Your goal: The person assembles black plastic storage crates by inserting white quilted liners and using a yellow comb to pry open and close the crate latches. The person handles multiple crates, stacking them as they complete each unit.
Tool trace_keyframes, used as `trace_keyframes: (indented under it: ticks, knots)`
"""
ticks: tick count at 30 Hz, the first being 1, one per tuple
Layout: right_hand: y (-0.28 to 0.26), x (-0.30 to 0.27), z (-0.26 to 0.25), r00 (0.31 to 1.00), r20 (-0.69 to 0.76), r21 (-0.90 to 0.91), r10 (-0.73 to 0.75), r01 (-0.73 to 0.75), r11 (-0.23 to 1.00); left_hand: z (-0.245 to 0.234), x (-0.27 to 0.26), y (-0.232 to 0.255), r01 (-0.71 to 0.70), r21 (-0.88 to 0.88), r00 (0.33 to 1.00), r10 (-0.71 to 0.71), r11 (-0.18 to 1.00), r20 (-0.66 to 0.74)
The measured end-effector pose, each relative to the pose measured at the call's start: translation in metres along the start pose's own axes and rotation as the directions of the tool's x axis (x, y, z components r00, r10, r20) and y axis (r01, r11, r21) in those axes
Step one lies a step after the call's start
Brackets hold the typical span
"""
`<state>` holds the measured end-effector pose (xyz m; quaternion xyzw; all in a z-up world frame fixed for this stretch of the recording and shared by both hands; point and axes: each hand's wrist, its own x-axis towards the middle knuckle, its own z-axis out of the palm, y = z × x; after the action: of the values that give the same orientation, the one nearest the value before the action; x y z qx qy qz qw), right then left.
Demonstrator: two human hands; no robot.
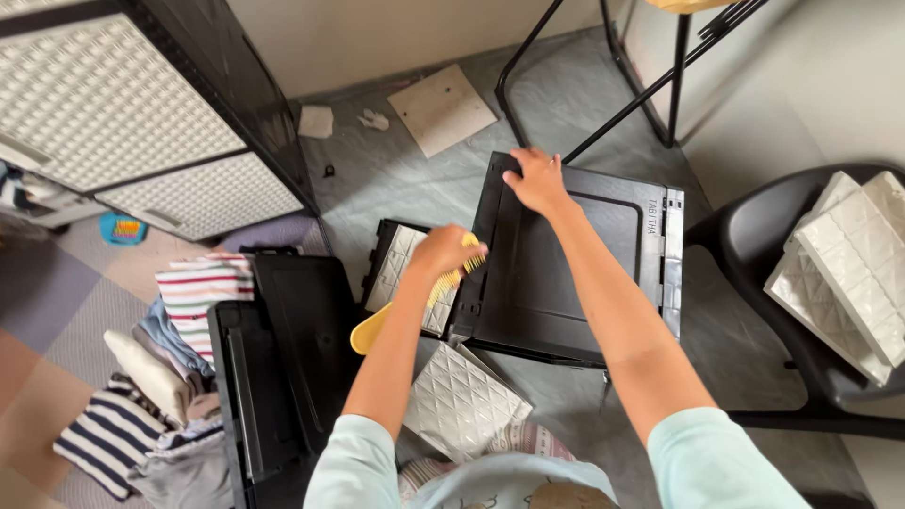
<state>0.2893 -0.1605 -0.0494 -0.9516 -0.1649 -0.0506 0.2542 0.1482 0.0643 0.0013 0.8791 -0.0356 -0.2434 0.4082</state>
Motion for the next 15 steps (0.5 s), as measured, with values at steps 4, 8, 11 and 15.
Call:
trace_keyframes:
  ticks: [4,8,11,15]
  knots:
    - [0.003,0.005,-0.011,0.969,0.166,-0.040,0.186,-0.182,0.983,-0.005,0.016,0.005,0.046,-0.332,0.973,-0.118,0.942,-0.200]
    - [-0.012,-0.008,-0.024,0.968,0.191,0.002,0.165,-0.168,0.986,0.010,0.054,0.009,-0.165,-0.179,0.883,0.064,0.970,-0.466]
    - [-0.017,-0.020,-0.034,0.962,0.232,0.013,0.145,-0.152,0.988,0.028,0.077,0.009,-0.149,-0.104,0.860,0.077,0.983,-0.504]
    - [-0.039,-0.036,-0.044,0.958,0.258,0.026,0.123,-0.134,0.991,0.033,0.074,0.015,-0.157,0.046,0.789,0.153,0.987,-0.595]
